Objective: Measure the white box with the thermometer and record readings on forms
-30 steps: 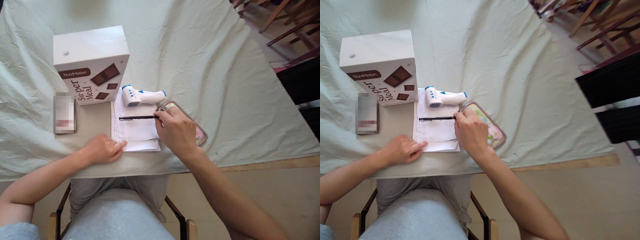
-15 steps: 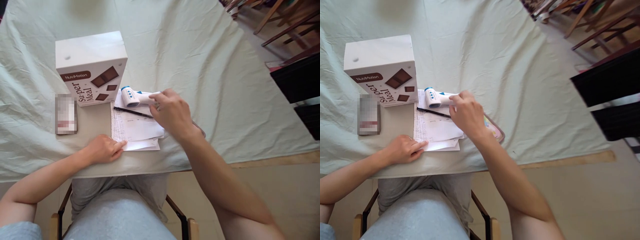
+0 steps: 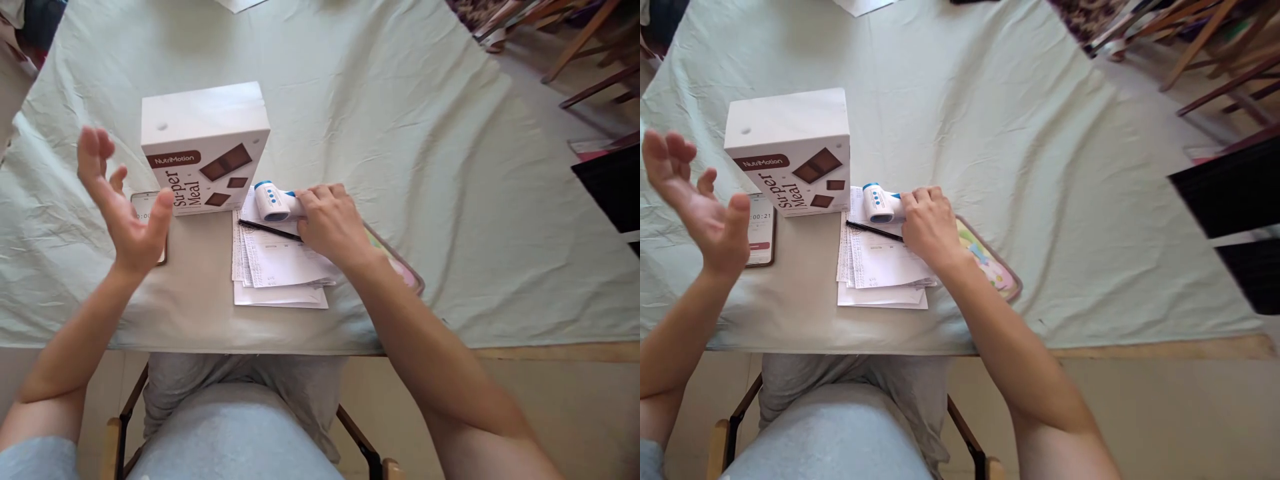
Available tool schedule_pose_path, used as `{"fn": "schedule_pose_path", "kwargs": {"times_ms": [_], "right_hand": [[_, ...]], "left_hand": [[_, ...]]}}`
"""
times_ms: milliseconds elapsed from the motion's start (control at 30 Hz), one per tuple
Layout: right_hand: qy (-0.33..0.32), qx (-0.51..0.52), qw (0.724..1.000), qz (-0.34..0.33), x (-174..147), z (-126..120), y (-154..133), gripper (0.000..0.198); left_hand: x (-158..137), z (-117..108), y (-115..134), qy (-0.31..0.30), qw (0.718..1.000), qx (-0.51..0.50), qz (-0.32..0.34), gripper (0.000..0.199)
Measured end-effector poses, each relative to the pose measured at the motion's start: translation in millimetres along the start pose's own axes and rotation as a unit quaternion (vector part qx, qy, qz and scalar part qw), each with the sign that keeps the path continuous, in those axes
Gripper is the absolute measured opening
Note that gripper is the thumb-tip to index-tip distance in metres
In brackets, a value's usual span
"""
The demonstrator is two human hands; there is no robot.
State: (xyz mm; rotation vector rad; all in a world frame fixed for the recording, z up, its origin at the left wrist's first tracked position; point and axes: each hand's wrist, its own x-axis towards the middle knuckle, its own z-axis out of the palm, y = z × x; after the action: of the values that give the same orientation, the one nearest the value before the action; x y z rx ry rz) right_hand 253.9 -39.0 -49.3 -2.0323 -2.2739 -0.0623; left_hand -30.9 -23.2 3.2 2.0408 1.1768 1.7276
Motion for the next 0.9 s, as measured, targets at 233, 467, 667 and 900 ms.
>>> {"fn": "schedule_pose_path", "kwargs": {"times_ms": [233,467,667,900], "right_hand": [[-0.016,0.004,1.000,-0.012,5,-5,-1,0.050],[-0.026,-0.009,1.000,-0.014,8,-5,-5,0.050],[-0.028,-0.017,0.999,-0.009,7,-2,-5,0.050],[-0.044,-0.028,0.998,0.018,9,-2,-16,0.043]], "left_hand": [[42,10,-81,-0.220,0.935,-0.167,-0.223,0.090],[26,5,-41,-0.090,0.939,-0.239,-0.231,0.057],[-17,0,15,-0.141,0.910,-0.265,-0.286,0.055],[-52,16,14,-0.134,0.902,-0.274,-0.305,0.048]]}}
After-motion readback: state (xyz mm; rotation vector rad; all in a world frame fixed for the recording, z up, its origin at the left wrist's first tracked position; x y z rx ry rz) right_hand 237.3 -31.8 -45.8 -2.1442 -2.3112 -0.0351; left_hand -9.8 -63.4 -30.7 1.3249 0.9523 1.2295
